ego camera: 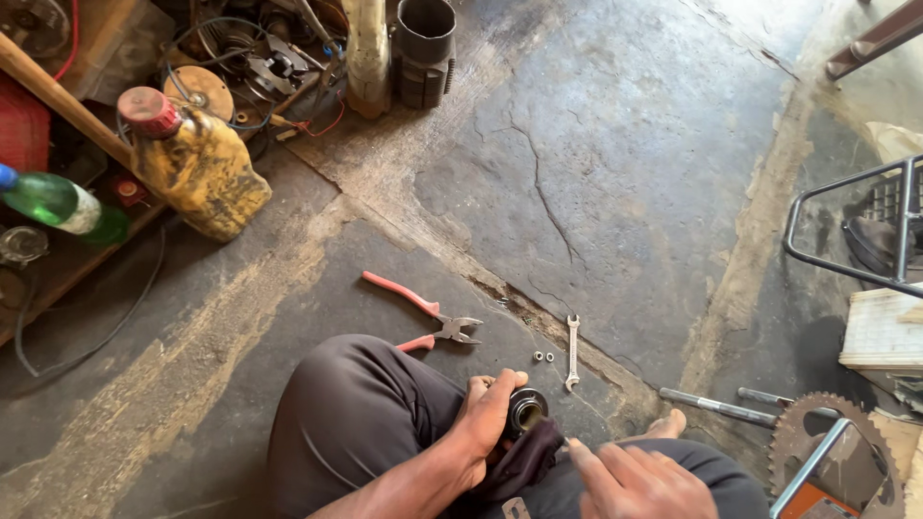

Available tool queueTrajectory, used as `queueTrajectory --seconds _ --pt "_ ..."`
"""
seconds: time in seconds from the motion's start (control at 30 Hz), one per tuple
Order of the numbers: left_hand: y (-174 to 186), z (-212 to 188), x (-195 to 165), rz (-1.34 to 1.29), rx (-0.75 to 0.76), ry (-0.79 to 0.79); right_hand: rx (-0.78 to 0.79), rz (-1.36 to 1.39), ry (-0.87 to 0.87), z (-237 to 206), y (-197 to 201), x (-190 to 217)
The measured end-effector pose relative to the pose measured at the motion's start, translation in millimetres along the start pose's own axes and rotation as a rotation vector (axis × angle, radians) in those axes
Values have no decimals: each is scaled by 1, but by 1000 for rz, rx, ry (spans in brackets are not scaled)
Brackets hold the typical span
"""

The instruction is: The person sits on the workshop floor holding a small electric motor component, working it with a wooden-handled tool and then running a hacksaw blade against it. They turn the part over and continue working its surfaces while holding it against their lap.

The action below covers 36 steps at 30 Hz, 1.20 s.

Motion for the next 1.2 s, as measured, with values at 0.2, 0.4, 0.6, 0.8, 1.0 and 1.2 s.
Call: queueTrajectory --seconds 0.2,0.4,0.6,0.8,1.0,1.2 --pt "-2 -8 -6 177 -2 75 163 84 31 -28 -3 -42" --pt "-4 -14 -11 215 18 99 162 255 -152 -20 6 -35" --pt "-7 -18 -12 258 34 74 72 279 -86 1 15 -11" --pt "-9 -25 -17 313 63 16 123 165 -110 16 18 15" --pt "-10 -24 -16 269 55 -108 -48 -61 94 20 13 38" --pt "-6 -17 -16 374 -28 -295 -25 -235 133 10 -14 49"
Point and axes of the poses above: each hand's wrist, its own z-axis towards the middle knuckle, its own y-axis out of the back of the hand, x = y × z, the point moved 3 cm from there along z, towards the middle knuckle, and after that the axes turned 11 degrees about -y, right-handed, at the moved point
